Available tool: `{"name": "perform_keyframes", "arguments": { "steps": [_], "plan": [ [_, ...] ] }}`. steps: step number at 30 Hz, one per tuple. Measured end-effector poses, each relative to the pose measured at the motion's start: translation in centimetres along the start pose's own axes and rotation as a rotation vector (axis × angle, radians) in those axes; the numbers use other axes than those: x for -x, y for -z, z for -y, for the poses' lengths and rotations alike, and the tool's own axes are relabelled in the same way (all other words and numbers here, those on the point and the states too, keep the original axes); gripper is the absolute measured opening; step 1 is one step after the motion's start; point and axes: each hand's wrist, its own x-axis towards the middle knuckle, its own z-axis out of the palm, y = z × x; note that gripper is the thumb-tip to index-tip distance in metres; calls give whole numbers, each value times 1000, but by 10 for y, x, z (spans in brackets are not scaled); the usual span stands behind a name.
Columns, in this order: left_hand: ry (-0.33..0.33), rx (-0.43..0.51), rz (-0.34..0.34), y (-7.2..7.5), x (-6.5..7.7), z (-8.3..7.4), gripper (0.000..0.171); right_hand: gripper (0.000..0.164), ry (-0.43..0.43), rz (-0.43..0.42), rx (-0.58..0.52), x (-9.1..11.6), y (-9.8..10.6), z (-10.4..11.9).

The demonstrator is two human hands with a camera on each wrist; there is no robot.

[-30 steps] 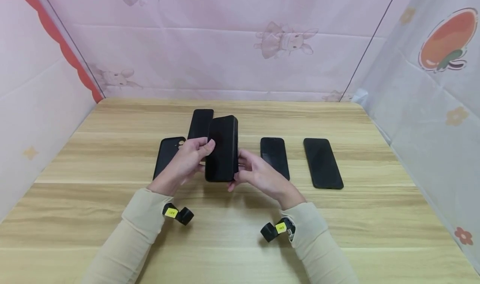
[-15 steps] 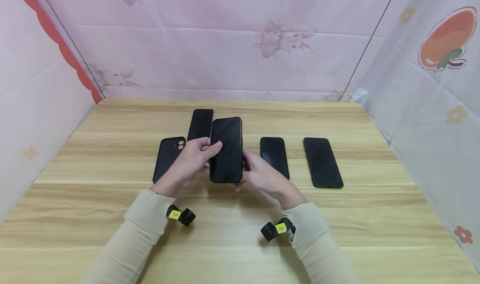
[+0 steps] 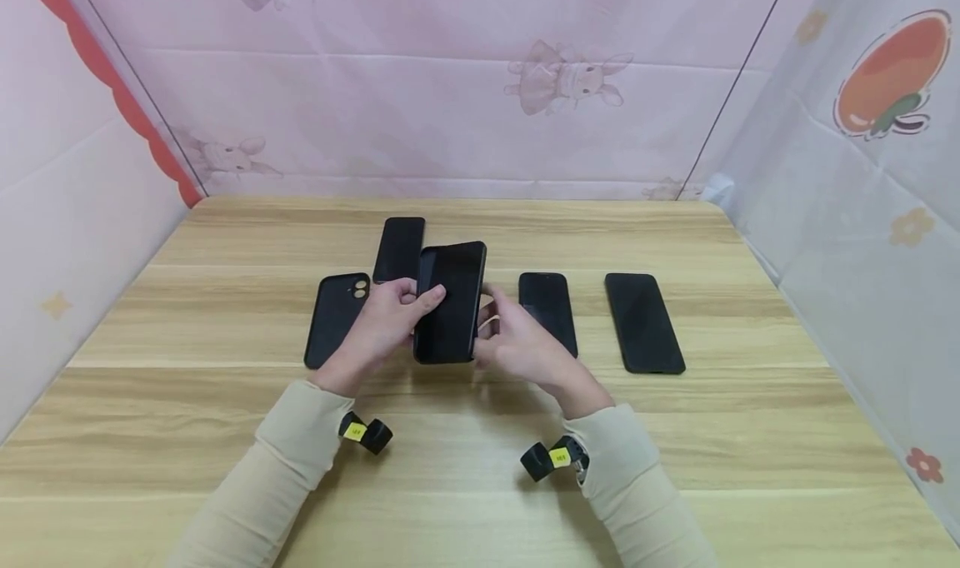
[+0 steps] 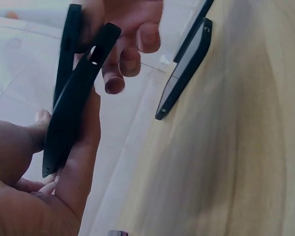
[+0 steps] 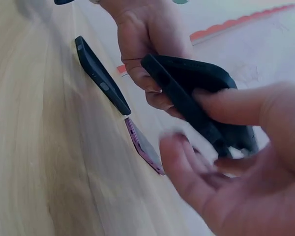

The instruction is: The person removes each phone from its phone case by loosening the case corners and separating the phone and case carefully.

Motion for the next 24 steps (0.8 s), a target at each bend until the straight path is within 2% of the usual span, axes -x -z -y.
{"name": "perform_keyframes", "arguments": {
  "steps": [3,6,9,11,16,20,24],
  "plan": [
    [0,-16,-23,-2,-1,3,42,72,15,-92,163,0,-2,3],
    [-6,-23,-34,-4,-3,6,42,54,21,-121,249,1,-3,7],
    [-8,-26,-37,-5,-4,8,43,34,3,-87,206,3,-3,8],
    [-5,-21,-43,-4,-3,8,44,29,-13,-55,136,3,-3,9],
    [-3,-48,-64,-3,-3,10,46,33,-61,0,-48,5,-4,12],
    [-9,-74,-79,-3,-4,10,47,34,-88,1,-77,4,-4,13],
    [-10,-77,-72,-3,-4,9,47,44,-88,-13,-74,4,-3,10]
  ]
}}
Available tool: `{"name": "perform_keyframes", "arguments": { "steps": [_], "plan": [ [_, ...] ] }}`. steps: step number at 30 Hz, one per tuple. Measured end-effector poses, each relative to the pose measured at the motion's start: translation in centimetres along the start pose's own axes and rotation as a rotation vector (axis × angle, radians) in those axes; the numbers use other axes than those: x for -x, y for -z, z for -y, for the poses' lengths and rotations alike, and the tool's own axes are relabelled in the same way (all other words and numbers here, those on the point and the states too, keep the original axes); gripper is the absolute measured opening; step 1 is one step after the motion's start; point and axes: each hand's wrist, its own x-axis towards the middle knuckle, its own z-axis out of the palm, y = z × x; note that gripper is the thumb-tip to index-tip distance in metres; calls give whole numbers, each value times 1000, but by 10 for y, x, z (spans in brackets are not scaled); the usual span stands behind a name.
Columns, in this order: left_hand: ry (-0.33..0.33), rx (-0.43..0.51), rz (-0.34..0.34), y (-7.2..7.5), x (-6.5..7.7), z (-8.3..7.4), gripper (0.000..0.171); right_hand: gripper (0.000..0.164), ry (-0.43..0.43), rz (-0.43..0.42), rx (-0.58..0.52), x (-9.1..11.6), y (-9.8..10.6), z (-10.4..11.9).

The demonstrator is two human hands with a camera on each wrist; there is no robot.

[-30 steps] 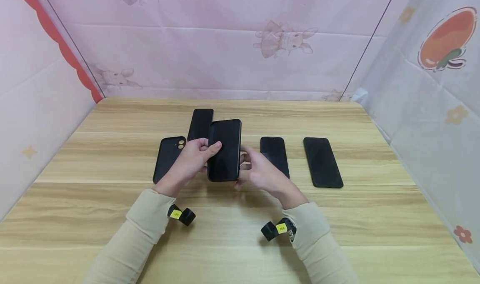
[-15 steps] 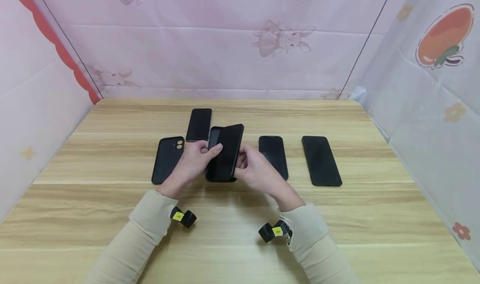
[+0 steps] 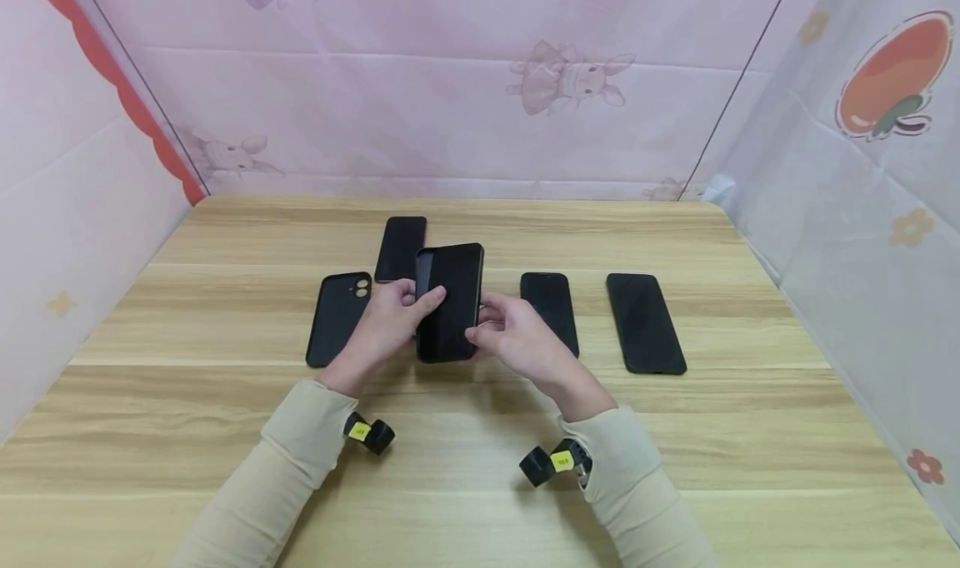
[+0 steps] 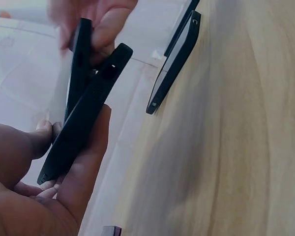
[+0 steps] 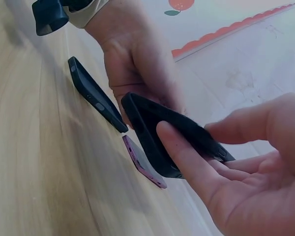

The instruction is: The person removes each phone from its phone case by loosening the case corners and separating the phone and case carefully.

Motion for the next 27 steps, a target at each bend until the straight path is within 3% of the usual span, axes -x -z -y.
{"name": "perform_keyframes", "arguments": {
  "steps": [5,9,13,27],
  "plan": [
    [-4,64,61,3,0,-3,36,56,-11,-50,5,-2,4,-2],
    [-6,135,109,5,0,-6,28,54,-1,-76,-19,-3,7,-4],
    [7,168,131,7,-1,-7,30,51,2,-82,-39,-3,10,-5],
    [6,97,123,18,2,-7,28,56,-19,-132,-58,-4,20,-8]
  ]
}}
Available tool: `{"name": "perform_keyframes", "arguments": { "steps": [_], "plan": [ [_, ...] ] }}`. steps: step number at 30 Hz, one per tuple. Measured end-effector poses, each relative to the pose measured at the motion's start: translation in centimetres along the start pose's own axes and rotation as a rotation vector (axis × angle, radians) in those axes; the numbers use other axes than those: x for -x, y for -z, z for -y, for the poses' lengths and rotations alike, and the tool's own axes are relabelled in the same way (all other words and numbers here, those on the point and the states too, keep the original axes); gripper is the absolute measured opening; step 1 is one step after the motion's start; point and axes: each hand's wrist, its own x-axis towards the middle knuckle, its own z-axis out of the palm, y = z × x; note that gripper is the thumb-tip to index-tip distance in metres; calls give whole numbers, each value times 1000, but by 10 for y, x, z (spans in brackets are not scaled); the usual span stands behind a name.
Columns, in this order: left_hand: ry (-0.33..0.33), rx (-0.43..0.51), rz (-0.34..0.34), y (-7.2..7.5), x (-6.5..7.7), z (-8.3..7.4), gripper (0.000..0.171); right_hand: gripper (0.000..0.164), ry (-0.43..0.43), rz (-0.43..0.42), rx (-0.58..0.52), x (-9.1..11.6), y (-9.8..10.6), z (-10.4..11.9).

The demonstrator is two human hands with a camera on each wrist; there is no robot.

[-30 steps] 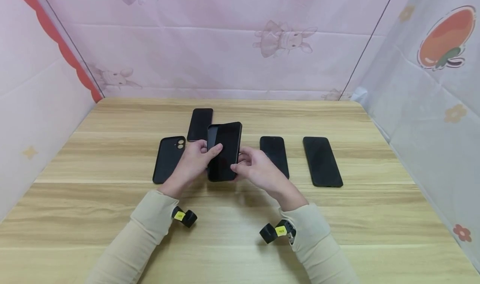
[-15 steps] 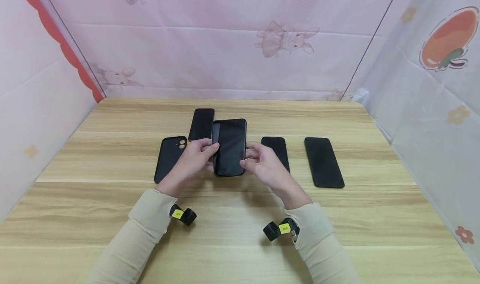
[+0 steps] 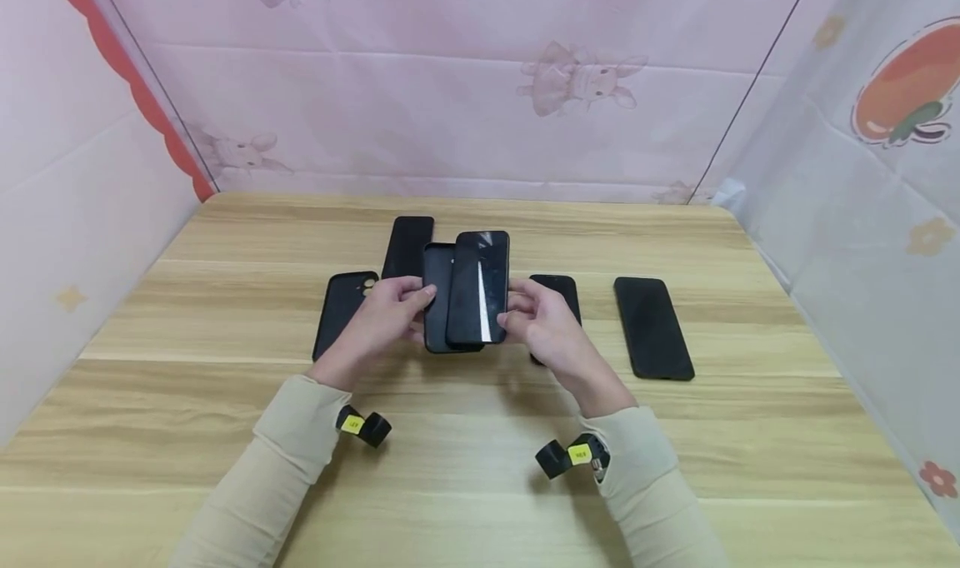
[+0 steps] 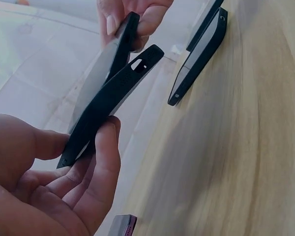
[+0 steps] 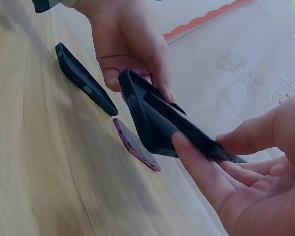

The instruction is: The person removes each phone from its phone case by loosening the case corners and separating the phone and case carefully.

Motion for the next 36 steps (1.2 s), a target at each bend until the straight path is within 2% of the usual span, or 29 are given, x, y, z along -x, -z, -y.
{"name": "perform_keyframes", "arguments": {
  "steps": [5,11,16,22,28,32,36],
  "plan": [
    [7,-74,6,2,-2,-1,28,56,-31,-36,-13,-4,8,-2],
    [24,-167,6,9,-1,2,39,53,-52,-78,-47,-15,17,-4],
    [33,-204,11,11,-1,5,40,55,-65,-101,-35,-28,22,-1],
    [24,-167,43,9,-2,11,29,54,-60,-103,13,-46,27,2],
    [36,-163,69,4,-3,13,21,53,-63,-102,8,-62,30,2],
    [70,-155,88,0,-5,15,27,51,-64,-116,18,-73,30,0],
    [106,-148,90,-2,-6,16,42,50,-71,-119,24,-84,28,-3]
  ]
}}
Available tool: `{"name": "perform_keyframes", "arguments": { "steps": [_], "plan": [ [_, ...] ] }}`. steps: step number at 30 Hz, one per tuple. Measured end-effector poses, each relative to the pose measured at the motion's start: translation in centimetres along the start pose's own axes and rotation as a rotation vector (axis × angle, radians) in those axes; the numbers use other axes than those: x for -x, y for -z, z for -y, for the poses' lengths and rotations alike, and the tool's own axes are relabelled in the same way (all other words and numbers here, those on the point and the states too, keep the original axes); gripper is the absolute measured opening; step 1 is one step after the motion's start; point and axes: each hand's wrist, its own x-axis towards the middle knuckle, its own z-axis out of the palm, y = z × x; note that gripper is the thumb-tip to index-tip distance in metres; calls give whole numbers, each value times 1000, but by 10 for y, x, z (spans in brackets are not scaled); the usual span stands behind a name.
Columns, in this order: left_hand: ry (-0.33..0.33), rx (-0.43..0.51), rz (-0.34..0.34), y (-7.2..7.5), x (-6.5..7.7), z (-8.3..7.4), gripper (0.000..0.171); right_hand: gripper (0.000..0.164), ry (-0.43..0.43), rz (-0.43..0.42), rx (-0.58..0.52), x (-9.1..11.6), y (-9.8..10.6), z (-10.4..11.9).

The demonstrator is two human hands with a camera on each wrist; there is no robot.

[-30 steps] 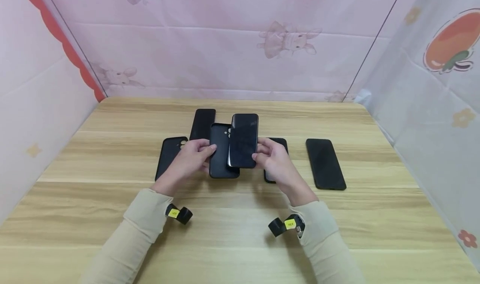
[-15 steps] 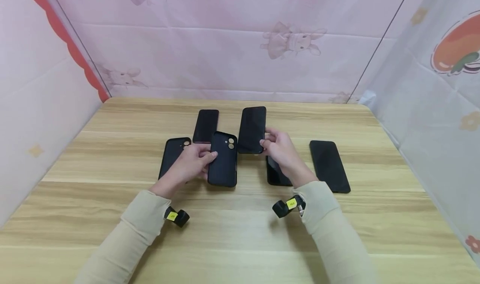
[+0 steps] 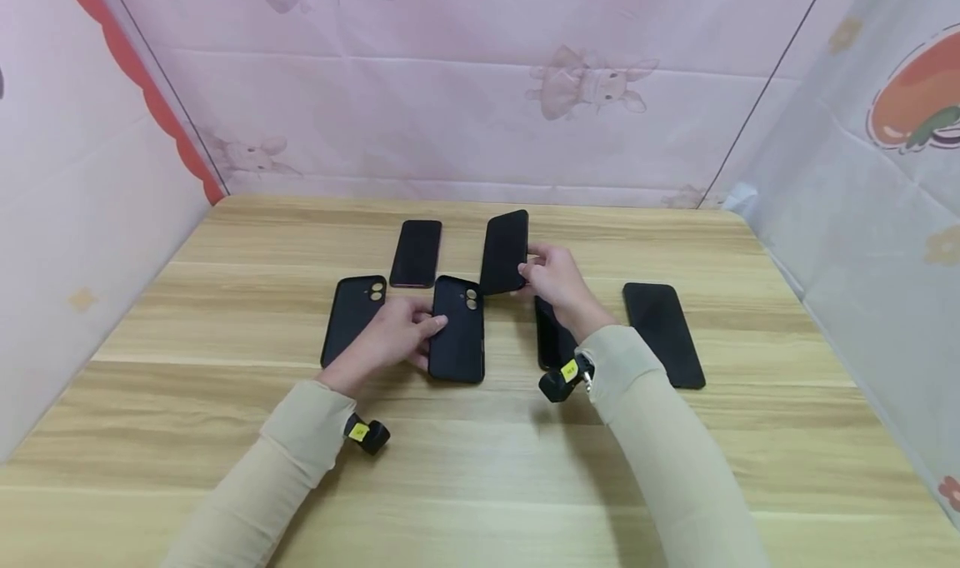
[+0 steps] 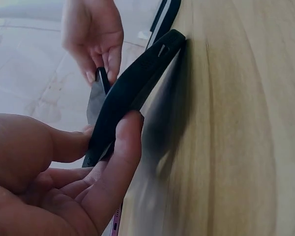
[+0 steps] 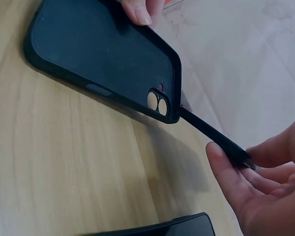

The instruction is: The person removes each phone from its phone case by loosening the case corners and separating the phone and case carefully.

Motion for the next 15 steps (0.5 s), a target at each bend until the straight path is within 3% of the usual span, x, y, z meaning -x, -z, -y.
{"name": "perform_keyframes", "arguments": {
  "steps": [6,15],
  "plan": [
    [26,-44,0,-1,-1,-2,50,51,-29,-15,25,-12,-2,-3],
    [51,-161,-26,-3,2,-6,33,51,-83,-12,24,-19,1,-8]
  ]
}}
